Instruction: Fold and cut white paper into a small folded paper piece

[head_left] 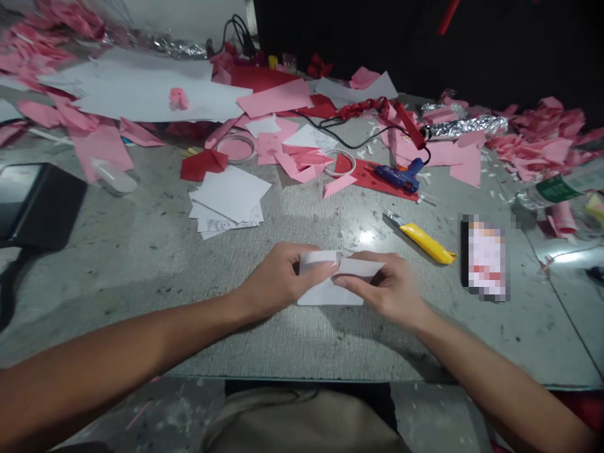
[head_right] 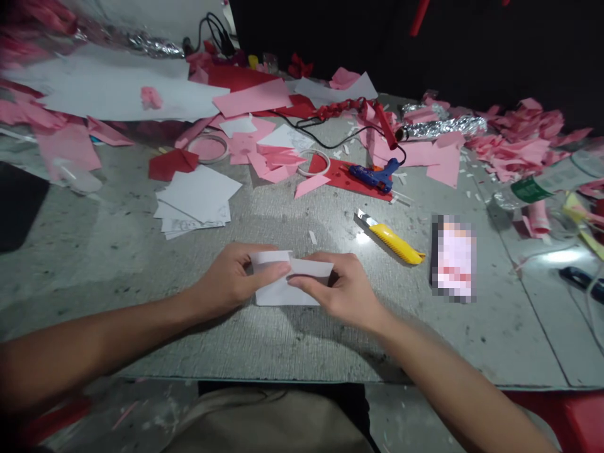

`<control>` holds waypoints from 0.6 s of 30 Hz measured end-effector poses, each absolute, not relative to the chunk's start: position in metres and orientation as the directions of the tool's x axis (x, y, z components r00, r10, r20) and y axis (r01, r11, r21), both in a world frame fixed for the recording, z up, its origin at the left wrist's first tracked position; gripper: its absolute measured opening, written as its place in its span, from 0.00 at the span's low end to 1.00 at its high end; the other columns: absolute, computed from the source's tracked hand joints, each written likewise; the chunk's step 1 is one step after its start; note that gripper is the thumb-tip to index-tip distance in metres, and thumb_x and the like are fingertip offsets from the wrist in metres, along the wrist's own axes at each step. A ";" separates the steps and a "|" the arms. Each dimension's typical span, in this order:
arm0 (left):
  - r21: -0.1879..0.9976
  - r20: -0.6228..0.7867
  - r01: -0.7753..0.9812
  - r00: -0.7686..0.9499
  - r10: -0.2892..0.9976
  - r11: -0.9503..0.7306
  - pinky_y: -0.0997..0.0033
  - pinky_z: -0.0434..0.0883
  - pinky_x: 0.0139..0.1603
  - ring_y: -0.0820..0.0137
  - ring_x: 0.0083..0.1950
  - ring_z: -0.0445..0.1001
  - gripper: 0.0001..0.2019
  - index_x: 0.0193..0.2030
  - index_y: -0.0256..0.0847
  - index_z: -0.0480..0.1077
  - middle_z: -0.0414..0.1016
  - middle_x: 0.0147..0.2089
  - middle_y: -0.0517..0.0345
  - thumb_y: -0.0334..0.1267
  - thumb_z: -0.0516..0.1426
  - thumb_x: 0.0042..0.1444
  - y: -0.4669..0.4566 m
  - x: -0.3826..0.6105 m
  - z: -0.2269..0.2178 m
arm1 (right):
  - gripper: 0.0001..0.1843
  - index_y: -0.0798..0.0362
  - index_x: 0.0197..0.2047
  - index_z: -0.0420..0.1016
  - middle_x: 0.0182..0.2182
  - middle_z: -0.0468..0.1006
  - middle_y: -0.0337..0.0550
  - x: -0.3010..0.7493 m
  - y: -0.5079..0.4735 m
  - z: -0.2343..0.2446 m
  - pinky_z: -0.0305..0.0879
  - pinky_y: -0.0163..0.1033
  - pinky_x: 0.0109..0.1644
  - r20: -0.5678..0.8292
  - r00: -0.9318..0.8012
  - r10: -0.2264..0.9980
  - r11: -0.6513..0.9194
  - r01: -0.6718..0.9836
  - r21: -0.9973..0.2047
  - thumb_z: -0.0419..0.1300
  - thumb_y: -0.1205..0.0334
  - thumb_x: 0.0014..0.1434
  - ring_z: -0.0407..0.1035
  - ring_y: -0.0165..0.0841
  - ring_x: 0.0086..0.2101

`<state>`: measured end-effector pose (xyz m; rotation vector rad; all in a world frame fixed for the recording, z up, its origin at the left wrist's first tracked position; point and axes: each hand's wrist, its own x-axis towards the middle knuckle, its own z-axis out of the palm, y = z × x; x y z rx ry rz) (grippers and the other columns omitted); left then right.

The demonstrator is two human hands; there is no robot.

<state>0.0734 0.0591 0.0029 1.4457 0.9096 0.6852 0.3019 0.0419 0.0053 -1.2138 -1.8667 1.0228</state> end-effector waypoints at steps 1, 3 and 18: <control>0.990 -0.102 0.138 0.512 0.853 0.036 0.75 0.60 0.29 0.75 0.30 0.65 0.19 0.31 0.37 0.74 0.68 0.28 0.62 0.49 0.61 0.69 0.059 0.073 0.003 | 0.11 0.52 0.32 0.83 0.23 0.78 0.37 0.302 0.043 0.005 0.61 0.35 0.26 0.100 -0.332 0.938 0.236 0.399 -0.886 0.72 0.55 0.63 0.66 0.29 0.23; 0.989 -0.097 0.148 0.508 0.856 0.024 0.75 0.61 0.29 0.74 0.30 0.66 0.19 0.32 0.38 0.74 0.69 0.28 0.62 0.50 0.61 0.69 0.059 0.073 0.003 | 0.10 0.52 0.33 0.83 0.24 0.79 0.37 0.303 0.043 0.004 0.62 0.35 0.26 0.090 -0.311 0.946 0.213 0.388 -0.897 0.71 0.56 0.63 0.68 0.29 0.24; 0.967 -0.054 0.252 0.362 0.931 -0.042 0.71 0.65 0.31 0.71 0.32 0.69 0.14 0.38 0.41 0.75 0.74 0.33 0.60 0.50 0.64 0.66 0.062 0.062 0.008 | 0.19 0.52 0.33 0.82 0.26 0.78 0.40 0.308 0.048 0.009 0.63 0.36 0.24 -0.050 -0.165 0.985 0.003 0.306 -0.952 0.70 0.44 0.64 0.69 0.31 0.25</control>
